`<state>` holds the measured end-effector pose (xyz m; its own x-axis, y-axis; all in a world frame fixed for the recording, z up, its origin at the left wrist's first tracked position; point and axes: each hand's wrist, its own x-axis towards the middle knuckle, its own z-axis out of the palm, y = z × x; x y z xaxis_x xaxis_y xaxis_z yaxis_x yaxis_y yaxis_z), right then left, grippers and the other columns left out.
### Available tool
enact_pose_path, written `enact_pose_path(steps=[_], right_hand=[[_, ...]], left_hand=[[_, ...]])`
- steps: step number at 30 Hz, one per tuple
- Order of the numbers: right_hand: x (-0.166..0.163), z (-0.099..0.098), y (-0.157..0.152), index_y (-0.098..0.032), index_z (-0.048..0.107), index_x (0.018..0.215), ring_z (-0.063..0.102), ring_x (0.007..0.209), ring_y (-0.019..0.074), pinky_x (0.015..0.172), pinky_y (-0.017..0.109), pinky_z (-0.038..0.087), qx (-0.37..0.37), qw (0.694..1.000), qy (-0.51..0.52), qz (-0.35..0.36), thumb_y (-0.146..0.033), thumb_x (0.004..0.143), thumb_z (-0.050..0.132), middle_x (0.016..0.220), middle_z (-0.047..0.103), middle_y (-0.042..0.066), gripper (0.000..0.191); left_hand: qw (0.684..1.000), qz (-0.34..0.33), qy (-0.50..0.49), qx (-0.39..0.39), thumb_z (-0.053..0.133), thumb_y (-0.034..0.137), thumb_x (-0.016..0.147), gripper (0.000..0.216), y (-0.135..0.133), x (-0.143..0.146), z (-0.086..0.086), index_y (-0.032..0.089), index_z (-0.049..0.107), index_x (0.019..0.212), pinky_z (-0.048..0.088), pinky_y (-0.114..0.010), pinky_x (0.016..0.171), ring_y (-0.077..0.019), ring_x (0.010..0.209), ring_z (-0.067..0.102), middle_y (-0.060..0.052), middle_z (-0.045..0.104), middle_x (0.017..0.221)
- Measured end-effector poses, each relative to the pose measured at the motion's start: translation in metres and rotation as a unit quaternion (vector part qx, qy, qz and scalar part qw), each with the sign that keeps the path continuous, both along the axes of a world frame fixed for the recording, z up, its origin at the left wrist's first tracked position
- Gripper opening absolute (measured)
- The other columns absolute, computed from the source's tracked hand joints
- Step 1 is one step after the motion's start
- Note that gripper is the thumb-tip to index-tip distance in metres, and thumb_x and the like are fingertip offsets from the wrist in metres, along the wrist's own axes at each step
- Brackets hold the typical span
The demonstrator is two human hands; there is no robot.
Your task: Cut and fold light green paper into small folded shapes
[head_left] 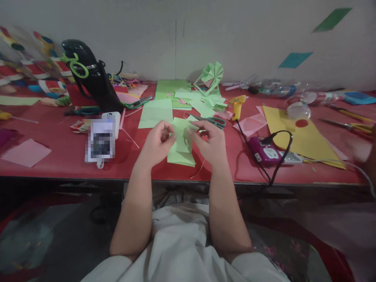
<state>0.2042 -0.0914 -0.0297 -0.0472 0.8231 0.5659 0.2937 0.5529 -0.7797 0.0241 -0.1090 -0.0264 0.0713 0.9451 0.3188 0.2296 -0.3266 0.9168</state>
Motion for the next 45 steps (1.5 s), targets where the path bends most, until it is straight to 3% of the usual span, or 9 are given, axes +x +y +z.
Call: enact_pose_path(steps=[6, 9, 15, 22, 28, 34, 38, 41, 45], right_hand=[[-0.002, 0.000, -0.002, -0.021, 0.072, 0.101, 0.068, 0.085, 0.0186, 0.072, 0.032, 0.054, -0.011, 0.998, -0.017, 0.055, -0.027, 0.085, 0.068, 0.097, 0.075, 0.004, 0.018], [-0.003, 0.000, -0.003, -0.021, 0.070, 0.093, 0.067, 0.085, 0.0186, 0.078, 0.034, 0.053, 0.007, 0.998, -0.005, 0.060, -0.028, 0.087, 0.066, 0.093, 0.075, 0.003, 0.010], [-0.003, 0.002, -0.004, -0.021, 0.066, 0.085, 0.064, 0.086, 0.0188, 0.081, 0.034, 0.051, 0.057, 0.997, -0.038, 0.042, -0.030, 0.088, 0.067, 0.090, 0.071, 0.003, 0.009], [-0.007, 0.001, -0.002, -0.025, 0.070, 0.082, 0.063, 0.099, 0.0223, 0.093, 0.042, 0.047, 0.110, 0.988, -0.102, 0.028, -0.027, 0.089, 0.066, 0.102, 0.068, 0.006, 0.008], [-0.009, 0.001, -0.004, -0.024, 0.069, 0.077, 0.057, 0.114, 0.0262, 0.100, 0.047, 0.043, 0.116, 0.983, -0.144, 0.009, -0.037, 0.086, 0.072, 0.118, 0.063, 0.008, 0.016], [-0.006, 0.004, -0.006, -0.024, 0.072, 0.089, 0.056, 0.122, 0.0254, 0.103, 0.046, 0.045, 0.073, 0.996, -0.046, -0.006, -0.039, 0.089, 0.068, 0.125, 0.063, 0.010, 0.016], [-0.002, 0.002, -0.003, -0.022, 0.068, 0.099, 0.068, 0.099, 0.0199, 0.083, 0.036, 0.056, -0.041, 0.993, 0.103, 0.032, -0.042, 0.087, 0.069, 0.107, 0.071, 0.009, 0.024], [-0.002, 0.000, -0.002, -0.020, 0.068, 0.097, 0.070, 0.083, 0.0178, 0.076, 0.033, 0.058, -0.133, 0.979, 0.125, 0.093, -0.042, 0.080, 0.075, 0.088, 0.073, 0.005, 0.029], [-0.003, 0.001, -0.003, -0.019, 0.070, 0.089, 0.069, 0.078, 0.0172, 0.075, 0.034, 0.058, -0.149, 0.973, 0.125, 0.121, -0.038, 0.077, 0.077, 0.081, 0.073, 0.003, 0.023]], left_hand=[[0.997, -0.051, -0.059, -0.028, 0.059, 0.018, 0.088, 0.026, -0.001, 0.001, -0.005, 0.025, 0.042, 0.106, 0.041, -0.024, 0.060, -0.0106, 0.064, 0.055, 0.004, 0.059, 0.076], [0.997, -0.023, -0.062, -0.038, 0.063, 0.026, 0.088, 0.037, 0.000, 0.000, -0.005, 0.023, 0.047, 0.121, 0.047, -0.026, 0.067, -0.0139, 0.075, 0.063, 0.000, 0.067, 0.085], [0.998, 0.001, -0.068, -0.005, 0.070, 0.045, 0.085, 0.028, 0.006, 0.000, -0.008, 0.018, 0.072, 0.092, 0.050, -0.028, 0.073, -0.0170, 0.081, 0.063, -0.003, 0.070, 0.084], [0.985, 0.019, -0.158, -0.060, 0.068, 0.054, 0.084, 0.034, 0.005, 0.006, -0.009, 0.021, 0.075, 0.092, 0.051, -0.028, 0.065, -0.0150, 0.069, 0.061, -0.002, 0.068, 0.078], [0.982, 0.085, -0.163, -0.033, 0.074, 0.050, 0.080, 0.031, 0.007, 0.007, -0.007, 0.020, 0.074, 0.087, 0.050, -0.025, 0.063, -0.0147, 0.074, 0.062, -0.002, 0.070, 0.079], [0.972, 0.114, -0.200, -0.037, 0.075, 0.050, 0.079, 0.031, 0.010, 0.003, -0.009, 0.020, 0.072, 0.084, 0.051, -0.026, 0.061, -0.0149, 0.071, 0.063, -0.001, 0.069, 0.076], [0.966, 0.135, -0.218, -0.024, 0.077, 0.052, 0.076, 0.032, 0.011, 0.003, -0.008, 0.021, 0.071, 0.080, 0.049, -0.025, 0.058, -0.0144, 0.070, 0.062, -0.001, 0.067, 0.072], [0.968, 0.133, -0.209, -0.028, 0.076, 0.055, 0.076, 0.035, 0.010, 0.005, -0.007, 0.021, 0.069, 0.078, 0.048, -0.025, 0.055, -0.0141, 0.066, 0.060, 0.000, 0.063, 0.066], [0.970, 0.109, -0.214, -0.021, 0.074, 0.053, 0.079, 0.032, 0.009, 0.004, -0.008, 0.022, 0.067, 0.080, 0.048, -0.026, 0.056, -0.0138, 0.064, 0.060, 0.001, 0.060, 0.065]])
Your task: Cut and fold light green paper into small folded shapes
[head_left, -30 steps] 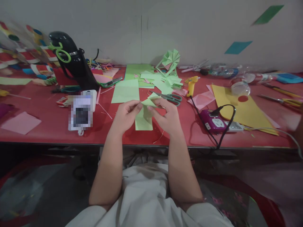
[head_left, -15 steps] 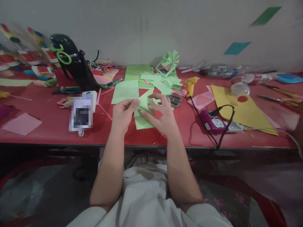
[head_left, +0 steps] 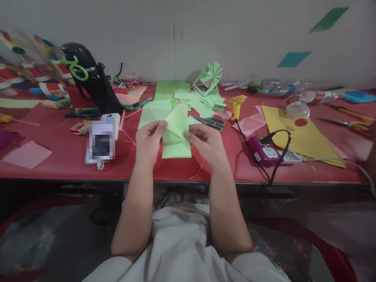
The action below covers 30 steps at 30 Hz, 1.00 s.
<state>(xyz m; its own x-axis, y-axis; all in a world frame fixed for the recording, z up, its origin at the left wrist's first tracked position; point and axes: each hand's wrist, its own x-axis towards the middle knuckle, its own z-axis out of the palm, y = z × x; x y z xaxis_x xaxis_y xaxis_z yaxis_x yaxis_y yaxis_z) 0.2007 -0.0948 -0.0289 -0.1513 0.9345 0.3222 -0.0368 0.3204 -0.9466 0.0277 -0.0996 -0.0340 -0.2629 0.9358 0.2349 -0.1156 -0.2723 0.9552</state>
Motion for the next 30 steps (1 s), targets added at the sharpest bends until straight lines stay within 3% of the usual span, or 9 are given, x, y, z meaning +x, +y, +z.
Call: enact_pose_path(steps=[5, 11, 14, 18, 21, 24, 30], right_hand=[[-0.001, 0.000, 0.002, -0.019, 0.070, 0.083, 0.064, 0.069, 0.0148, 0.067, 0.031, 0.054, 0.034, 0.998, -0.030, -0.033, -0.031, 0.079, 0.071, 0.074, 0.069, 0.000, 0.013], [-0.003, -0.001, 0.003, -0.018, 0.068, 0.079, 0.069, 0.073, 0.0173, 0.072, 0.033, 0.058, 0.001, 0.999, -0.033, 0.002, -0.030, 0.075, 0.075, 0.077, 0.073, 0.003, 0.014], [-0.003, -0.002, 0.004, -0.019, 0.068, 0.083, 0.070, 0.074, 0.0182, 0.073, 0.035, 0.059, -0.010, 0.999, -0.032, 0.010, -0.030, 0.074, 0.076, 0.078, 0.074, 0.004, 0.017], [-0.001, -0.002, 0.005, -0.018, 0.068, 0.090, 0.068, 0.071, 0.0170, 0.070, 0.033, 0.057, -0.003, 0.999, -0.043, 0.000, -0.030, 0.075, 0.073, 0.075, 0.073, 0.003, 0.019], [0.001, -0.002, 0.004, -0.017, 0.069, 0.089, 0.065, 0.068, 0.0150, 0.066, 0.030, 0.054, 0.029, 0.996, -0.083, -0.008, -0.022, 0.077, 0.065, 0.075, 0.071, 0.002, 0.013], [0.002, 0.001, 0.001, -0.018, 0.073, 0.094, 0.065, 0.072, 0.0148, 0.069, 0.030, 0.054, 0.063, 0.990, -0.123, -0.016, -0.016, 0.078, 0.058, 0.081, 0.072, 0.002, 0.022], [0.000, 0.005, -0.005, -0.023, 0.077, 0.103, 0.068, 0.088, 0.0177, 0.078, 0.032, 0.055, 0.095, 0.980, -0.176, -0.002, -0.019, 0.089, 0.055, 0.099, 0.076, 0.005, 0.026]], left_hand=[[0.998, -0.041, 0.032, -0.022, 0.070, 0.054, 0.082, 0.032, 0.002, -0.004, -0.002, 0.022, 0.066, 0.088, 0.048, -0.026, 0.057, -0.0145, 0.066, 0.060, -0.001, 0.064, 0.075], [0.993, 0.052, 0.103, 0.004, 0.067, 0.050, 0.086, 0.031, 0.003, -0.005, -0.002, 0.021, 0.068, 0.079, 0.044, -0.026, 0.059, -0.0138, 0.066, 0.054, 0.000, 0.060, 0.069], [0.993, 0.054, 0.109, 0.003, 0.066, 0.051, 0.086, 0.031, 0.005, -0.006, -0.003, 0.020, 0.068, 0.079, 0.047, -0.026, 0.063, -0.0149, 0.070, 0.058, -0.001, 0.063, 0.072], [0.996, 0.004, 0.085, 0.018, 0.069, 0.048, 0.084, 0.032, 0.003, -0.008, 0.000, 0.022, 0.068, 0.102, 0.052, -0.029, 0.075, -0.0180, 0.086, 0.066, -0.004, 0.070, 0.090], [0.994, -0.071, 0.081, 0.005, 0.074, 0.048, 0.079, 0.053, -0.004, -0.009, 0.006, 0.024, 0.059, 0.123, 0.054, -0.030, 0.075, -0.0192, 0.087, 0.069, -0.006, 0.070, 0.097], [0.986, -0.105, 0.129, -0.013, 0.083, 0.038, 0.071, 0.071, -0.011, -0.008, 0.012, 0.026, 0.051, 0.134, 0.055, -0.032, 0.072, -0.0200, 0.081, 0.069, -0.005, 0.071, 0.098], [0.953, -0.018, 0.301, 0.023, 0.069, 0.016, 0.076, 0.039, -0.020, -0.003, 0.022, 0.021, 0.066, 0.115, 0.051, -0.039, 0.096, -0.0243, 0.110, 0.065, -0.005, 0.070, 0.119]])
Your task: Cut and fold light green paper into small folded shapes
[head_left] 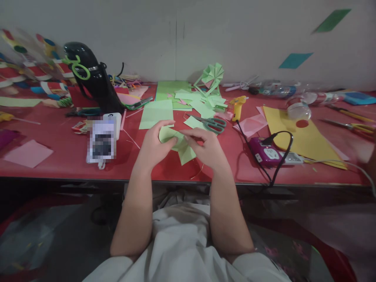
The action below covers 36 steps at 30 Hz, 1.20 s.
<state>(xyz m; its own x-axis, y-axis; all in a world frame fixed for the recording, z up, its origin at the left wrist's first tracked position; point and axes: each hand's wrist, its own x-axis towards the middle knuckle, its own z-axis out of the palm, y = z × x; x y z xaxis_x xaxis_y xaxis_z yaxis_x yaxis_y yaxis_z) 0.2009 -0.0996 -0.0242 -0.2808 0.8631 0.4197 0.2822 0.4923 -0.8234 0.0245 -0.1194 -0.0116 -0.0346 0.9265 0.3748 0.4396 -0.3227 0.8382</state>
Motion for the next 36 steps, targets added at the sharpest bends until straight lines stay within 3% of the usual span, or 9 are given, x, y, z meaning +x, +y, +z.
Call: enact_pose_path(steps=[4, 8, 12, 14, 16, 22, 26, 29, 36], right_hand=[[-0.005, 0.005, -0.005, -0.024, 0.076, 0.102, 0.067, 0.090, 0.0198, 0.082, 0.036, 0.055, 0.077, 0.995, 0.014, -0.058, -0.021, 0.090, 0.057, 0.097, 0.074, 0.006, 0.023], [-0.011, 0.019, -0.023, -0.024, 0.074, 0.098, 0.064, 0.092, 0.0214, 0.081, 0.038, 0.054, 0.193, 0.954, 0.102, -0.206, -0.029, 0.092, 0.059, 0.097, 0.070, 0.008, 0.016], [-0.016, 0.022, -0.034, -0.025, 0.071, 0.102, 0.058, 0.065, 0.0139, 0.063, 0.031, 0.053, 0.142, 0.982, 0.081, -0.095, -0.034, 0.095, 0.056, 0.080, 0.066, 0.002, 0.019], [-0.019, 0.017, -0.029, -0.023, 0.070, 0.101, 0.059, 0.067, 0.0134, 0.062, 0.028, 0.053, 0.106, 0.993, 0.051, -0.019, -0.034, 0.095, 0.057, 0.082, 0.067, 0.003, 0.018], [-0.023, 0.011, -0.021, -0.021, 0.069, 0.103, 0.063, 0.082, 0.0161, 0.069, 0.029, 0.055, 0.095, 0.995, 0.042, 0.000, -0.036, 0.093, 0.061, 0.093, 0.069, 0.006, 0.020], [-0.028, 0.000, -0.005, -0.021, 0.065, 0.096, 0.061, 0.090, 0.0195, 0.082, 0.036, 0.054, 0.134, 0.981, 0.041, -0.137, -0.034, 0.089, 0.067, 0.096, 0.065, 0.006, 0.015], [-0.028, -0.001, -0.005, -0.022, 0.065, 0.092, 0.062, 0.092, 0.0207, 0.082, 0.037, 0.054, 0.139, 0.979, 0.046, -0.142, -0.025, 0.090, 0.061, 0.093, 0.066, 0.006, 0.006], [-0.027, -0.003, -0.003, -0.021, 0.068, 0.091, 0.063, 0.090, 0.0206, 0.081, 0.036, 0.054, 0.150, 0.975, 0.053, -0.152, -0.021, 0.091, 0.056, 0.092, 0.068, 0.007, 0.012], [-0.025, -0.004, -0.001, -0.022, 0.071, 0.091, 0.065, 0.089, 0.0202, 0.079, 0.036, 0.055, 0.146, 0.974, 0.050, -0.167, -0.020, 0.089, 0.059, 0.094, 0.068, 0.007, 0.013]], left_hand=[[0.999, 0.015, 0.020, 0.020, 0.066, 0.014, 0.077, 0.026, -0.001, 0.002, 0.002, 0.022, 0.071, 0.101, 0.050, -0.036, 0.094, -0.0229, 0.103, 0.066, -0.003, 0.074, 0.106], [0.989, 0.134, -0.019, 0.065, 0.070, 0.021, 0.077, 0.010, 0.004, 0.000, -0.001, 0.022, 0.070, 0.087, 0.051, -0.033, 0.082, -0.0201, 0.087, 0.066, -0.001, 0.071, 0.089], [0.974, 0.185, -0.096, 0.086, 0.072, 0.021, 0.074, 0.020, 0.012, 0.000, -0.008, 0.022, 0.065, 0.093, 0.052, -0.029, 0.074, -0.0177, 0.084, 0.065, 0.000, 0.069, 0.088], [0.971, 0.179, -0.134, 0.090, 0.072, 0.019, 0.071, 0.032, 0.016, 0.002, -0.012, 0.022, 0.063, 0.101, 0.052, -0.027, 0.071, -0.0174, 0.084, 0.067, 0.000, 0.069, 0.089], [0.969, 0.166, -0.159, 0.085, 0.071, 0.017, 0.069, 0.040, 0.018, 0.005, -0.015, 0.021, 0.063, 0.107, 0.053, -0.026, 0.067, -0.0177, 0.083, 0.068, -0.001, 0.070, 0.087], [0.972, 0.112, -0.199, 0.053, 0.070, 0.015, 0.067, 0.036, 0.022, 0.015, -0.021, 0.020, 0.072, 0.103, 0.053, -0.024, 0.066, -0.0181, 0.085, 0.068, -0.002, 0.072, 0.086], [0.972, 0.045, -0.231, 0.028, 0.068, 0.015, 0.070, 0.018, 0.018, 0.024, -0.019, 0.018, 0.074, 0.087, 0.053, -0.026, 0.071, -0.0173, 0.083, 0.067, -0.002, 0.074, 0.085], [0.967, 0.003, -0.255, 0.006, 0.066, 0.014, 0.071, 0.013, 0.014, 0.029, -0.016, 0.018, 0.072, 0.082, 0.052, -0.026, 0.074, -0.0159, 0.081, 0.066, -0.002, 0.073, 0.084], [0.960, -0.024, -0.277, -0.042, 0.069, 0.024, 0.077, 0.007, 0.014, 0.031, -0.017, 0.018, 0.066, 0.075, 0.048, -0.022, 0.063, -0.0116, 0.069, 0.057, 0.001, 0.061, 0.073]])
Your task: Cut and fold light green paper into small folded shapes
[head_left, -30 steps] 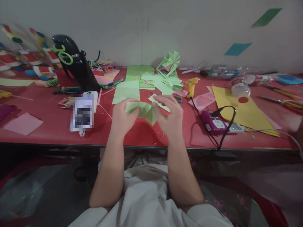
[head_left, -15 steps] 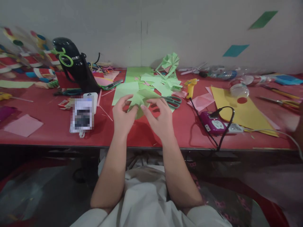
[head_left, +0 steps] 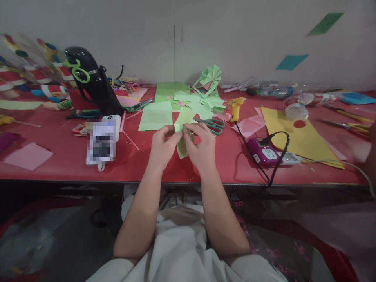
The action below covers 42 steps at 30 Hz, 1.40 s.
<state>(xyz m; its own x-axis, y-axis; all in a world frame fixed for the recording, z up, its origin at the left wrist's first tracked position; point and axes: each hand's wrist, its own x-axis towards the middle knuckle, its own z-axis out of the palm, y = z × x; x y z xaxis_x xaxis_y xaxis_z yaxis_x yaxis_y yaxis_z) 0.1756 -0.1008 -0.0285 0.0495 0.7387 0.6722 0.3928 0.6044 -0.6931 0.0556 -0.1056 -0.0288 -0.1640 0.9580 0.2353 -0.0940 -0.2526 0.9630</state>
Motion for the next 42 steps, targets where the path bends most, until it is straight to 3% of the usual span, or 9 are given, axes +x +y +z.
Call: enact_pose_path(steps=[4, 9, 16, 28, 34, 42], right_hand=[[0.000, 0.000, -0.001, -0.022, 0.072, 0.094, 0.065, 0.091, 0.0211, 0.082, 0.038, 0.055, 0.003, 1.000, -0.010, -0.002, -0.020, 0.088, 0.060, 0.095, 0.068, 0.008, 0.014], [0.000, -0.002, 0.001, -0.023, 0.074, 0.094, 0.065, 0.093, 0.0217, 0.085, 0.040, 0.054, 0.023, 0.999, -0.024, 0.007, -0.021, 0.089, 0.062, 0.094, 0.068, 0.008, 0.013], [-0.002, -0.002, 0.001, -0.026, 0.075, 0.094, 0.065, 0.093, 0.0209, 0.084, 0.039, 0.054, 0.035, 0.999, -0.008, -0.003, -0.022, 0.092, 0.060, 0.096, 0.069, 0.007, 0.015], [-0.005, -0.002, 0.003, -0.026, 0.077, 0.089, 0.063, 0.087, 0.0195, 0.082, 0.039, 0.050, 0.059, 0.998, -0.029, -0.016, -0.020, 0.090, 0.063, 0.090, 0.068, 0.005, 0.015], [-0.006, 0.000, 0.002, -0.029, 0.078, 0.090, 0.061, 0.090, 0.0210, 0.087, 0.043, 0.047, 0.051, 0.997, -0.053, -0.012, -0.022, 0.091, 0.063, 0.094, 0.069, 0.005, 0.016], [-0.006, -0.001, 0.001, -0.031, 0.079, 0.093, 0.058, 0.094, 0.0215, 0.091, 0.044, 0.043, 0.043, 0.996, -0.074, -0.001, -0.024, 0.091, 0.063, 0.096, 0.066, 0.005, 0.018]], left_hand=[[0.999, -0.005, -0.014, -0.037, 0.069, 0.032, 0.079, 0.021, 0.000, -0.002, 0.001, 0.018, 0.059, 0.067, 0.043, -0.020, 0.052, -0.0096, 0.056, 0.048, 0.004, 0.048, 0.061], [0.998, -0.001, -0.020, -0.051, 0.068, 0.032, 0.078, 0.021, -0.001, -0.005, 0.002, 0.019, 0.057, 0.065, 0.047, -0.021, 0.050, -0.0097, 0.054, 0.050, 0.004, 0.046, 0.059], [0.998, -0.015, -0.021, -0.053, 0.064, 0.025, 0.076, 0.005, -0.001, -0.003, 0.004, 0.020, 0.063, 0.077, 0.050, -0.020, 0.052, -0.0111, 0.058, 0.058, 0.003, 0.058, 0.065], [0.997, -0.011, -0.048, -0.065, 0.066, 0.029, 0.078, 0.013, 0.003, -0.010, 0.000, 0.019, 0.063, 0.069, 0.052, -0.024, 0.051, -0.0123, 0.052, 0.060, 0.002, 0.061, 0.062], [0.996, 0.013, -0.066, -0.065, 0.068, 0.030, 0.075, 0.012, 0.003, -0.012, 0.002, 0.020, 0.065, 0.072, 0.054, -0.025, 0.056, -0.0134, 0.058, 0.064, 0.002, 0.064, 0.066], [0.989, -0.012, -0.120, -0.085, 0.075, 0.035, 0.071, 0.022, 0.003, -0.015, 0.004, 0.018, 0.063, 0.076, 0.054, -0.026, 0.057, -0.0148, 0.059, 0.065, 0.000, 0.065, 0.065]])
